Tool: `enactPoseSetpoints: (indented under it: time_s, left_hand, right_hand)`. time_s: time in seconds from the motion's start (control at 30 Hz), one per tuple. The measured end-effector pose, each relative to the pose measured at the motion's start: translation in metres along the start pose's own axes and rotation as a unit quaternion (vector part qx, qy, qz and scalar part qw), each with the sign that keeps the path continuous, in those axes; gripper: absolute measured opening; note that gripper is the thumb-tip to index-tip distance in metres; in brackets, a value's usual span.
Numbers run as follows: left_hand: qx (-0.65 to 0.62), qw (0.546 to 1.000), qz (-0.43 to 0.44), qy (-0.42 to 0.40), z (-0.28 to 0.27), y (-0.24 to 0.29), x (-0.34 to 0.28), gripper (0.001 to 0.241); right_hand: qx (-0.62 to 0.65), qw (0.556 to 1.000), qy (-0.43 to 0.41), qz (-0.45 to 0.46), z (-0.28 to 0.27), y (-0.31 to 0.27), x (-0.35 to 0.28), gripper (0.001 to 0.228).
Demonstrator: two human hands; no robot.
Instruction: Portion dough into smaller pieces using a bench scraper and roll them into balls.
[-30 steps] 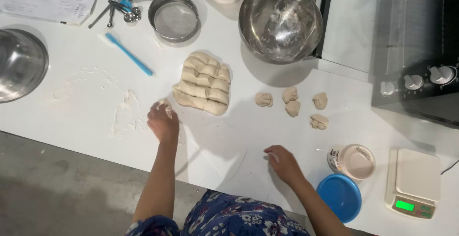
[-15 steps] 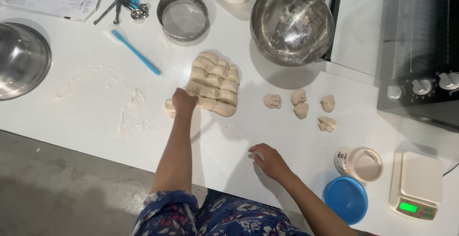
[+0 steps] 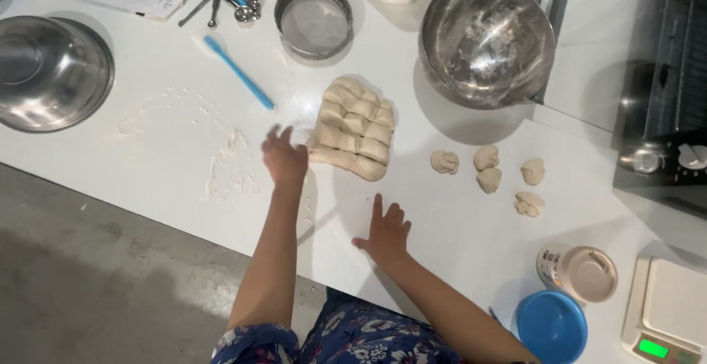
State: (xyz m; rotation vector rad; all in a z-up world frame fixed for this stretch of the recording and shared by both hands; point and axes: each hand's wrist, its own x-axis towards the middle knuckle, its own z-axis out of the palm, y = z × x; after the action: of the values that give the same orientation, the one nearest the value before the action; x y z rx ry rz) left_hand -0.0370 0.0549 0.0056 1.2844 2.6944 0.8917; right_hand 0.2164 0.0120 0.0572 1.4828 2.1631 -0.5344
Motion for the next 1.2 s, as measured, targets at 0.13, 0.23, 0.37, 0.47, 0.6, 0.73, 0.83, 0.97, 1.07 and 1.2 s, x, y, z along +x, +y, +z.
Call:
enactPoseSetpoints:
  time_s: [0.13, 0.23, 0.37, 0.47, 0.6, 0.73, 0.83, 0.97, 1.07, 1.2]
  left_hand:
    - [-0.186, 0.957, -0.082, -0.208, 0.025, 0.012, -0.029, 0.033]
    - [-0.012, 0.968, 0.065, -0.24, 0.01, 0.044, -0.037, 0.031]
    - [0.044, 0.959, 0.145, -0.238, 0.022, 0.048, -0.027, 0.047]
    - [0.026, 0.962, 0.173, -0.207, 0.036, 0.045, -0.026, 0.056]
    - [0.004, 0.969, 0.19, -0.156, 0.015, 0.052, -0.034, 0.051]
    - [-0.068, 0.987, 0.115, -0.093, -0.019, 0.041, -0.061, 0.03]
    - [-0.111, 0.984, 0.141, 0.007, -0.032, 0.022, -0.08, 0.028]
    - [-0.089, 0.989, 0.097, -0.063, -0.034, 0.002, -0.085, 0.026]
    - [-0.103, 0.989, 0.088, -0.062, -0.036, -0.002, -0.074, 0.024]
    - [-0.164, 0.98, 0.078, -0.082, -0.029, -0.008, -0.049, 0.025]
  right_hand:
    - [0.018, 1.0, 0.014, 0.001, 0.005, 0.006, -0.004, 0.129]
    - [0.112, 0.994, 0.006, 0.008, 0.019, 0.038, 0.012, 0.119]
    - [0.243, 0.963, 0.055, -0.101, -0.008, 0.084, 0.007, 0.066]
    - [0.296, 0.953, 0.044, -0.047, -0.065, 0.101, -0.019, 0.037]
    - [0.192, 0.968, 0.128, -0.103, -0.112, 0.122, -0.031, 0.028]
    - [0.23, 0.906, 0.237, -0.264, -0.124, 0.111, -0.004, 0.025]
    - [0.232, 0.919, 0.168, -0.272, -0.144, 0.069, 0.011, 0.022]
    - [0.185, 0.916, 0.164, -0.316, -0.138, 0.031, 0.057, 0.024]
    - [0.154, 0.917, 0.163, -0.33, -0.129, 0.014, 0.091, 0.024]
    - [0.16, 0.915, 0.144, -0.342, -0.142, -0.012, 0.098, 0.023]
